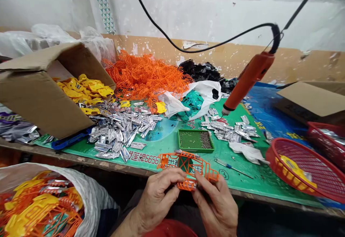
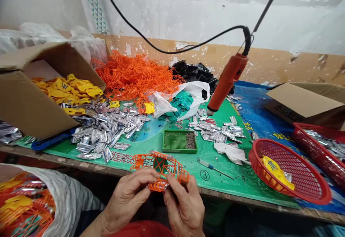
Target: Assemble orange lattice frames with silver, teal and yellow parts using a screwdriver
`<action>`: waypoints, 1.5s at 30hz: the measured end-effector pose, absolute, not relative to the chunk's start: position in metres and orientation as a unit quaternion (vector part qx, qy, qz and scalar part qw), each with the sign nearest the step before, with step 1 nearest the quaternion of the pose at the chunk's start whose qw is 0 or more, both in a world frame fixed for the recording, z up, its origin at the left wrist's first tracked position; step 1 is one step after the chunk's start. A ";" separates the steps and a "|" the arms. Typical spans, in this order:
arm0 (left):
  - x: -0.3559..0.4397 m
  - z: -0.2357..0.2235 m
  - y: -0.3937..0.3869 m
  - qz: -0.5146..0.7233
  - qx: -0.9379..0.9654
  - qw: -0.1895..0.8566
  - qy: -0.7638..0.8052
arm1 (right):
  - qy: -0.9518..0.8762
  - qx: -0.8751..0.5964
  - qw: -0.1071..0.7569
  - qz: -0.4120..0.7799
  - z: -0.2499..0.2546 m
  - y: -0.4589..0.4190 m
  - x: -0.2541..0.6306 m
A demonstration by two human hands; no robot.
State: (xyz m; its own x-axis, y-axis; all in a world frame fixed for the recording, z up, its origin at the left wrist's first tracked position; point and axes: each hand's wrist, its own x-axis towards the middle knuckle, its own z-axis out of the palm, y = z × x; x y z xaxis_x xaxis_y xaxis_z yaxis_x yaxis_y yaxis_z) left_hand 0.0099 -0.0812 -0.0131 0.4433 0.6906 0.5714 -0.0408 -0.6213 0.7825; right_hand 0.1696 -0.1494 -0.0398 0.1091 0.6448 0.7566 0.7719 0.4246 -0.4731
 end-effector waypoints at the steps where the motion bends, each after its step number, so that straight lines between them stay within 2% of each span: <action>1: 0.010 -0.013 -0.081 0.483 0.762 0.372 0.217 | -0.654 -0.558 0.502 -0.099 -0.039 -0.150 0.169; 5: 0.011 -0.013 -0.081 0.488 0.761 0.370 0.213 | -0.618 -0.608 0.443 -0.229 -0.038 -0.149 0.166; 10: 0.013 -0.017 -0.083 0.481 0.768 0.368 0.208 | -0.663 -0.580 0.450 -0.151 -0.048 -0.146 0.174; 17: 0.010 -0.024 -0.086 0.470 0.788 0.314 0.245 | -0.652 -0.571 0.454 -0.208 -0.052 -0.149 0.174; 26: 0.010 -0.021 -0.087 0.469 0.819 0.236 0.233 | -0.643 -0.576 0.481 -0.154 -0.061 -0.150 0.178; 31: 0.010 -0.022 -0.085 0.470 0.828 0.191 0.238 | -0.663 -0.568 0.462 -0.156 -0.065 -0.148 0.181; 41: 0.009 -0.016 -0.081 0.437 0.845 0.213 0.222 | -0.690 -0.524 0.484 -0.124 -0.065 -0.148 0.189; 45: 0.009 -0.012 -0.078 0.413 0.866 0.189 0.210 | -0.697 -0.522 0.478 -0.114 -0.067 -0.148 0.191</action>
State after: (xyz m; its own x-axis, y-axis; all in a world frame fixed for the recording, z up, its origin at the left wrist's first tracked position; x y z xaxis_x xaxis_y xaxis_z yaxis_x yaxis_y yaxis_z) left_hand 0.0089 -0.0778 -0.0120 0.5713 0.5204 0.6347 0.2077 -0.8398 0.5015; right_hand 0.1907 -0.1482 -0.0668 0.0013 0.6189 0.7855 0.8373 0.4288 -0.3393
